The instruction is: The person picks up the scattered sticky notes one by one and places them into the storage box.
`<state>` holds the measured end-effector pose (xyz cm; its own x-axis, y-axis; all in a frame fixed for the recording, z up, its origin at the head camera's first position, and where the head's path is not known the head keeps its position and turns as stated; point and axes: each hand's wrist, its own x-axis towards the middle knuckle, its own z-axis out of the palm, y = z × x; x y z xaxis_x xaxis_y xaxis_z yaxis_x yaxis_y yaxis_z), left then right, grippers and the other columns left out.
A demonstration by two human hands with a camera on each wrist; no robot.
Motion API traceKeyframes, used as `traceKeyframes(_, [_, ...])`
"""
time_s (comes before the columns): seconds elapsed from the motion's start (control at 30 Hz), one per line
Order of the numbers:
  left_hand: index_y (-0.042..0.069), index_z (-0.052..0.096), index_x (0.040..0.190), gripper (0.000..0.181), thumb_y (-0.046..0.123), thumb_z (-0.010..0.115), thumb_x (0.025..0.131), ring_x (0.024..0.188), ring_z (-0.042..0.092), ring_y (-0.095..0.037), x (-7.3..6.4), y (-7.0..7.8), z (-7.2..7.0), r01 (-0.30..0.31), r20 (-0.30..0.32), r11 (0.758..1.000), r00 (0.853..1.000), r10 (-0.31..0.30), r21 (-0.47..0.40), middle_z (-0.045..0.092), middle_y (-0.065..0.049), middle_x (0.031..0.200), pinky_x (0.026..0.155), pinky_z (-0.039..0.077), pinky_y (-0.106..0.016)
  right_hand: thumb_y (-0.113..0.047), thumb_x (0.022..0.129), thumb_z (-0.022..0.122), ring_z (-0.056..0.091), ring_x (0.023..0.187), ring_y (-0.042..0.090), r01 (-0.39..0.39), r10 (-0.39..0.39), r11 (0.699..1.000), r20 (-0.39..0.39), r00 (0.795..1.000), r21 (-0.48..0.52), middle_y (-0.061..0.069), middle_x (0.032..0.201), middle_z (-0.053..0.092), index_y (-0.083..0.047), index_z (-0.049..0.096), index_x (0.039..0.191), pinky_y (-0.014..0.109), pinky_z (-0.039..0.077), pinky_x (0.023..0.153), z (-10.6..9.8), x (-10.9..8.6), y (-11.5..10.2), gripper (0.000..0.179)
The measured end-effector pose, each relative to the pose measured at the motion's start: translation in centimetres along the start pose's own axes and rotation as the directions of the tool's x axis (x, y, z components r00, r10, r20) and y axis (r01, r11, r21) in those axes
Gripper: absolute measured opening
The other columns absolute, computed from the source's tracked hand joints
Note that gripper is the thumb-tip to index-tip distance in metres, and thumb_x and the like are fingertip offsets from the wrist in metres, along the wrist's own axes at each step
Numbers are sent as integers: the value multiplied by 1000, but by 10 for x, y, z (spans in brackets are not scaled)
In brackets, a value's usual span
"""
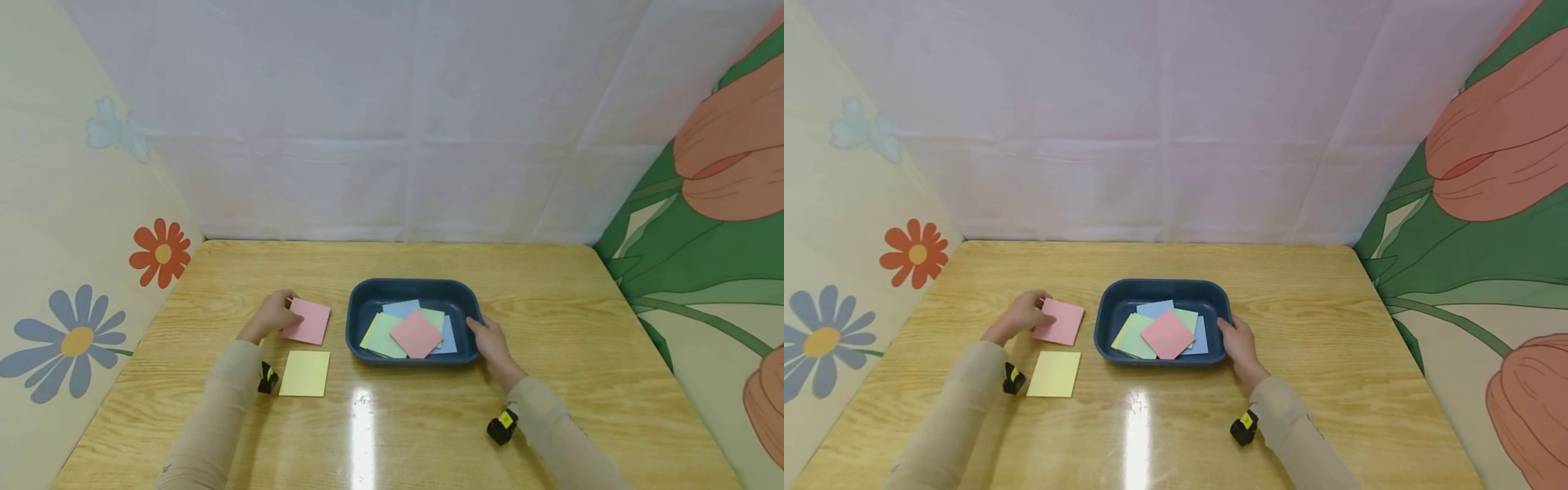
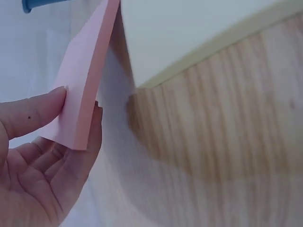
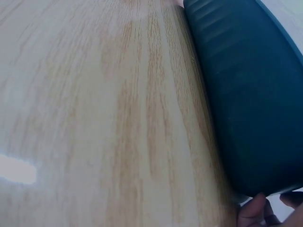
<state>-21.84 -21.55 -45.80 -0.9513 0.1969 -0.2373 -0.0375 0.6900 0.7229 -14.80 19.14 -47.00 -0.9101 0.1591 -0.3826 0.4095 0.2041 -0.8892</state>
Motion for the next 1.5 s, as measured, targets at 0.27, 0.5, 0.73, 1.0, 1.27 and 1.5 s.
traceKeyframes(0.27, [-9, 41, 119, 41, -1, 57, 82, 74, 54, -21, -2, -3, -6, 25, 54, 985, 998, -16, -170, 52, -22, 98, 58, 53, -31, -23, 97, 35, 35, 125, 34, -11, 11, 1000, -3, 1000, -1, 22, 140, 33, 2, 27, 140, 46, 31, 105, 0, 0, -1, 51])
traceKeyframes(0.5, [-9, 37, 125, 43, -1, 53, 86, 77, 54, -21, -4, -4, -8, 50, 60, 973, 998, -37, -226, 50, -23, 102, 61, 54, -32, -23, 97, 35, 35, 125, 34, -8, 8, 1000, -3, 1000, -2, 22, 139, 33, 2, 27, 140, 47, 31, 105, 0, 0, -1, 51])
traceKeyframes(0.73, [-9, 34, 129, 44, 1, 51, 88, 79, 55, -20, -6, -7, -9, 57, 50, 949, 998, -43, -311, 45, -26, 112, 64, 54, -33, -23, 97, 35, 34, 126, 34, -13, 13, 1000, -6, 1000, 0, 22, 141, 31, 2, 26, 141, 46, 29, 106, 0, 0, -1, 52])
traceKeyframes(1.0, [-10, 34, 129, 43, 1, 48, 90, 75, 57, -17, -12, -5, -10, 31, 33, 908, 999, -19, -418, 50, -23, 105, 64, 54, -31, -23, 97, 37, 33, 127, 34, -15, 15, 1000, -9, 1000, 0, 22, 141, 31, 2, 26, 141, 46, 30, 105, 0, 1, 0, 52])
traceKeyframes(1.27, [-9, 35, 126, 39, -1, 47, 90, 71, 59, -15, -17, 4, -14, 14, 17, 867, 1000, -6, -498, 55, -13, 94, 59, 54, -29, -24, 97, 36, 31, 128, 34, -15, 15, 1000, 2, 1000, -3, 22, 142, 29, 2, 24, 142, 47, 28, 106, -1, -1, -2, 53])
traceKeyframes(1.5, [-10, 38, 121, 33, -2, 47, 90, 70, 59, -15, -21, 12, -16, -14, 10, 857, 1000, 23, -515, 57, -7, 88, 59, 54, -29, -27, 97, 38, 33, 126, 34, 5, -5, 1000, -4, 1000, 13, 22, 141, 32, 3, 27, 140, 46, 29, 106, 0, -4, -3, 54])
